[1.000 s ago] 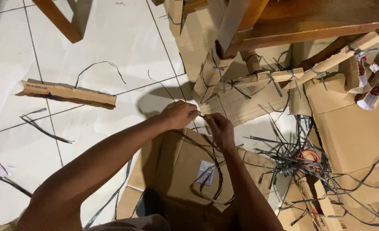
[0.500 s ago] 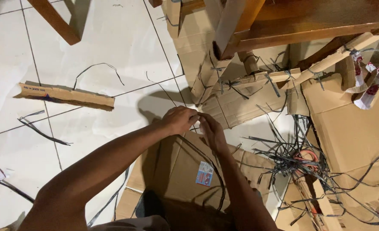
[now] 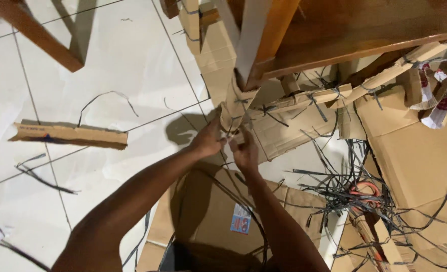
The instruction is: Wrapping chair legs with protective cardboard and securing them with plastic ties
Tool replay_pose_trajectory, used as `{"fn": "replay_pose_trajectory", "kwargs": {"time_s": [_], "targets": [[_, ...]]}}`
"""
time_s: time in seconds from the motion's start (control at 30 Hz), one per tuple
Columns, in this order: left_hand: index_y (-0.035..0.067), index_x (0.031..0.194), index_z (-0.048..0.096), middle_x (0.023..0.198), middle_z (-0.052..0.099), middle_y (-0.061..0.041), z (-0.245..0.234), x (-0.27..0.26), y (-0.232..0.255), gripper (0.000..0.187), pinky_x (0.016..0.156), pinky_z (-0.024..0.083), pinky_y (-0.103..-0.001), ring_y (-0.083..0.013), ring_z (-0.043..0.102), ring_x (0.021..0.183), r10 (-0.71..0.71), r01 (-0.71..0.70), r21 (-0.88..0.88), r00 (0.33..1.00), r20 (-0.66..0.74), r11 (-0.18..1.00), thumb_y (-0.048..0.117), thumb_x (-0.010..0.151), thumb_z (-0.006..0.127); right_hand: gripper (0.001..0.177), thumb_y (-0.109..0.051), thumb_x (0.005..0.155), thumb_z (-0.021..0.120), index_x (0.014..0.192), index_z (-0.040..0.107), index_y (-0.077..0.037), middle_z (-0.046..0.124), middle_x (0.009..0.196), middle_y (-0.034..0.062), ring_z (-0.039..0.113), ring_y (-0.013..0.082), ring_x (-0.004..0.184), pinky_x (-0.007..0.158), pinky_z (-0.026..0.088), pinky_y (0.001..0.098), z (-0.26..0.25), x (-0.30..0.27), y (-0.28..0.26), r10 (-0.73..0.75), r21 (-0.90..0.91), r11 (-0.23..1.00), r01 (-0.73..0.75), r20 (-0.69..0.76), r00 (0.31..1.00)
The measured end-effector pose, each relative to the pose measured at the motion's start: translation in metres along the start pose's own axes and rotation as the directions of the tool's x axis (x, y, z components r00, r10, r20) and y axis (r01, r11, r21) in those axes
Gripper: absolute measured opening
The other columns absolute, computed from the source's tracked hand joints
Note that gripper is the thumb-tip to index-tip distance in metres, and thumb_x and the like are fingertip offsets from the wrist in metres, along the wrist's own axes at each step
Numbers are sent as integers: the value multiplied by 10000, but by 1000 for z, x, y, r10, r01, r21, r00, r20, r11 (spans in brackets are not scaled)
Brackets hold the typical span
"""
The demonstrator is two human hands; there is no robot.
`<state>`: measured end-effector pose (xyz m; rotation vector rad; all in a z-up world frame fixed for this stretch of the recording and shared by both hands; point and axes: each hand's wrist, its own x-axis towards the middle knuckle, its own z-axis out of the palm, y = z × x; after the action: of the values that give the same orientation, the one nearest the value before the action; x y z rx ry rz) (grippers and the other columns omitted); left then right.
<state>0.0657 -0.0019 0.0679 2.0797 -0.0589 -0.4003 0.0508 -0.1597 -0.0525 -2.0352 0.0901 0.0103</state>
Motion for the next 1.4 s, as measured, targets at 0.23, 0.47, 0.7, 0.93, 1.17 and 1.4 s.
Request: {"fn": "replay_pose_trajectory", "kwargs": {"time_s": [0.23, 0.47, 0.7, 0.93, 1.17, 1.4], "targets": [[-118, 1552, 160, 1485, 367, -453, 51, 57, -58, 749, 1105, 345, -697, -633, 380, 1351, 177, -227, -280, 965, -194, 933, 237, 1036, 571, 178, -235, 985, 618, 979, 694, -74, 699, 766, 254, 701, 506, 826, 701, 529, 587, 60, 39, 85, -110, 8, 994, 112, -136, 984], [42, 1370, 488, 1249, 652, -246, 70, 89, -96, 725, 956, 508, -588, -444, 630, 1177, -30, -87, -439, 967, -254, 894, 199, 791, 896, 202, -266, 949, 735, 944, 691, -69, 729, 871, 179, 727, 374, 899, 729, 565, 473, 33, 47, 49, -159, 62, 986, 156, 48, 986], [79, 1184, 625, 1071, 733, -155, 83, 106, -131, 603, 854, 543, -468, -284, 695, 1002, -133, 6, -488, 965, -225, 873, 212, 704, 965, 410, -552, 1008, 483, 858, 617, -195, 709, 774, 13, 639, 173, 701, 565, 329, 319, 24, 55, 75, 403, 557, 575, -600, 445, 800], [31, 1045, 667, 844, 758, -182, 48, 82, -87, 344, 711, 572, -380, -208, 713, 790, 13, -119, -560, 982, -190, 820, 86, 788, 889, 272, -115, 704, 842, 862, 646, -12, 616, 845, 169, 580, 392, 1060, 942, 494, 421, 23, 58, 32, -487, -379, 814, 440, -34, 873], [-30, 1400, 375, 1251, 645, -245, 49, 108, -128, 706, 1031, 473, -538, -330, 605, 1176, 268, -298, -398, 955, -130, 868, 11, 816, 769, 190, -63, 900, 542, 721, 489, -101, 570, 546, 100, 516, 174, 414, 373, 390, 300, 51, 83, 79, 370, 592, 737, -325, 49, 928], [77, 1381, 559, 1258, 685, -114, 58, 92, -102, 589, 1123, 412, -417, -238, 581, 1256, 367, -336, -636, 926, -88, 695, -7, 848, 796, 164, -47, 941, 533, 783, 557, -85, 527, 698, -1, 548, 119, 694, 718, 428, 244, 7, 89, 0, 31, -588, 751, 300, 485, 874]]}}
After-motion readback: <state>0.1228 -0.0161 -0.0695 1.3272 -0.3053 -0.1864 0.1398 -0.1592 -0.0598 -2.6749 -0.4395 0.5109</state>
